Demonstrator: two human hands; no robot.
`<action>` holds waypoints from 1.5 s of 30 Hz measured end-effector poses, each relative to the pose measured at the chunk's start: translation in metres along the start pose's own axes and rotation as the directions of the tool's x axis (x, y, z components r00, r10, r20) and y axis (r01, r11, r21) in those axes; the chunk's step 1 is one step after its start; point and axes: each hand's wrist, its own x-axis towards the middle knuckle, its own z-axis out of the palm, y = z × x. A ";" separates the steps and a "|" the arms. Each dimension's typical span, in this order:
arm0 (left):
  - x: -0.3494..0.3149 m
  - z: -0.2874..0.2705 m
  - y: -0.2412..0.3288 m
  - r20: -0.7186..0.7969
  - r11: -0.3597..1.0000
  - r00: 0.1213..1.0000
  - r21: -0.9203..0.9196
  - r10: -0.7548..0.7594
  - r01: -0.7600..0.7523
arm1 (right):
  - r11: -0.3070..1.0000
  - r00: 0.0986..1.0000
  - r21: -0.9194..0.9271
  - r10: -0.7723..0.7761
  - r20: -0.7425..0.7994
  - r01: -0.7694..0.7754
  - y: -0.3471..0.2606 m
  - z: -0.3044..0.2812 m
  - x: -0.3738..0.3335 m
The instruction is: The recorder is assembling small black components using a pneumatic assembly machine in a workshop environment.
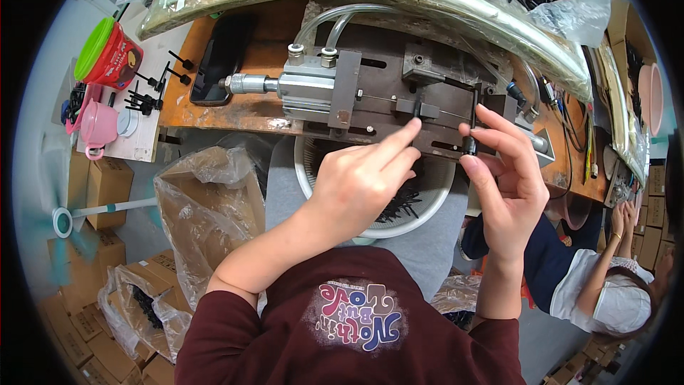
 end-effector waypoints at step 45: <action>-0.124 -0.205 -0.202 -0.750 0.298 0.365 0.231 -0.552 0.926 | 0.975 0.974 -0.159 -0.125 0.188 0.156 0.013 0.016 -0.008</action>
